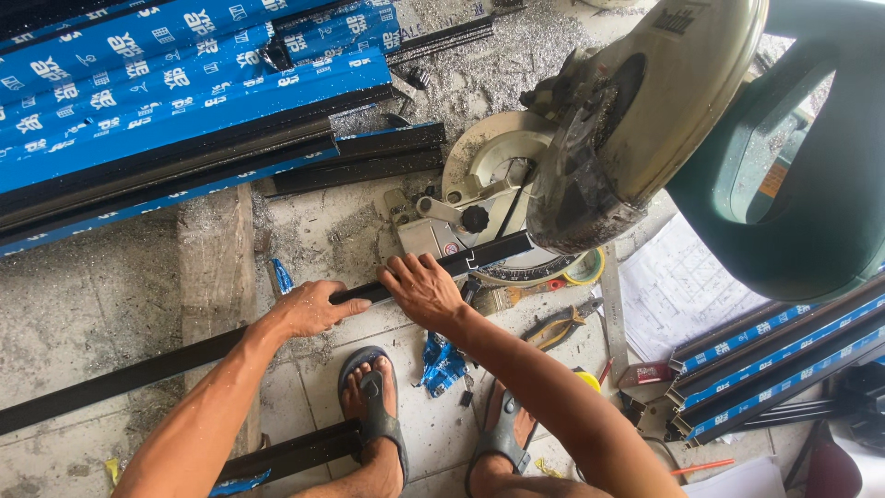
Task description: The person measures a metal profile using a tape measure and a pencil, then cuts it to length using a miter saw.
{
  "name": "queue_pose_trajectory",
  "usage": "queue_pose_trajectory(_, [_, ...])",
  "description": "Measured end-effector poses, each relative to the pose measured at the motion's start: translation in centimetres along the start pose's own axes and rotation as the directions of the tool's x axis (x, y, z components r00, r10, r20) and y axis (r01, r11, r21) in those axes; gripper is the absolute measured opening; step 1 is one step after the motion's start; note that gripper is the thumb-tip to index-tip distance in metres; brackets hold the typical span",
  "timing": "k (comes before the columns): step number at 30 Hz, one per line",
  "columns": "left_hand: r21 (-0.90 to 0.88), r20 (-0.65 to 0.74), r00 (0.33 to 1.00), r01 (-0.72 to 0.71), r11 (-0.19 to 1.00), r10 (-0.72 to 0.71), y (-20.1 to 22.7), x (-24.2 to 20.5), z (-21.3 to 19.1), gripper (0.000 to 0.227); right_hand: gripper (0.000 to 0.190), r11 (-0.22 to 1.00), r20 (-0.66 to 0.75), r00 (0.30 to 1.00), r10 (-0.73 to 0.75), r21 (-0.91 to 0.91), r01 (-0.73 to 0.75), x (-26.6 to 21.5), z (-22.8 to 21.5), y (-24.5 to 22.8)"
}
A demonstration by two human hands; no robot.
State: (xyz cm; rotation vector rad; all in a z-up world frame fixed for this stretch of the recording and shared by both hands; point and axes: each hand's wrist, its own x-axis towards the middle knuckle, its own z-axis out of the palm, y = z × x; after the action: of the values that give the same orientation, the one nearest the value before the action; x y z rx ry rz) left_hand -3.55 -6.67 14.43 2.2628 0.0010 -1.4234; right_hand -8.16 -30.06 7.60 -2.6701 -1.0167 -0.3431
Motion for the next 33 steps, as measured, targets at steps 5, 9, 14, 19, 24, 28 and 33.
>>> queue_pose_trajectory(5, [0.037,-0.040,0.999,-0.001,0.999,0.003,0.9,-1.3,-0.4,0.073,0.011,0.998,-0.058,0.998,-0.033,-0.053,0.030,0.0,0.3,-0.2])
queue_pose_trajectory(9, [0.125,-0.183,0.983,-0.008,0.992,0.031,0.4,-1.0,0.1,0.070,0.016,0.999,-0.071,0.997,-0.007,-0.053,0.004,-0.1,0.7,0.2])
queue_pose_trajectory(14, [0.421,-0.597,0.691,-0.162,0.892,0.407,-0.5,0.0,4.1,0.062,0.059,0.990,-0.009,0.990,0.139,0.039,-0.139,-2.2,1.4,-1.0])
queue_pose_trajectory(19, [0.620,-0.644,0.465,-0.149,0.771,0.608,-0.7,3.5,4.4,0.054,0.079,0.954,0.097,0.961,0.259,0.127,-0.270,-2.7,-0.7,-2.3])
queue_pose_trajectory(24, [0.583,-0.632,0.451,-0.260,0.770,0.631,0.8,5.6,3.6,0.068,0.083,0.808,0.046,0.867,0.497,0.339,-0.481,-4.0,-2.1,-3.0])
queue_pose_trajectory(28, [0.480,-0.635,0.490,-0.356,0.802,0.598,4.3,6.2,3.3,0.080,0.081,0.704,-0.011,0.809,0.588,0.500,-0.504,-4.5,-4.5,-3.3])
queue_pose_trajectory(33, [0.539,-0.602,0.459,-0.369,0.757,0.653,6.0,9.1,4.0,0.071,0.071,0.654,0.065,0.779,0.623,0.503,-0.565,-7.1,-6.6,-3.1])
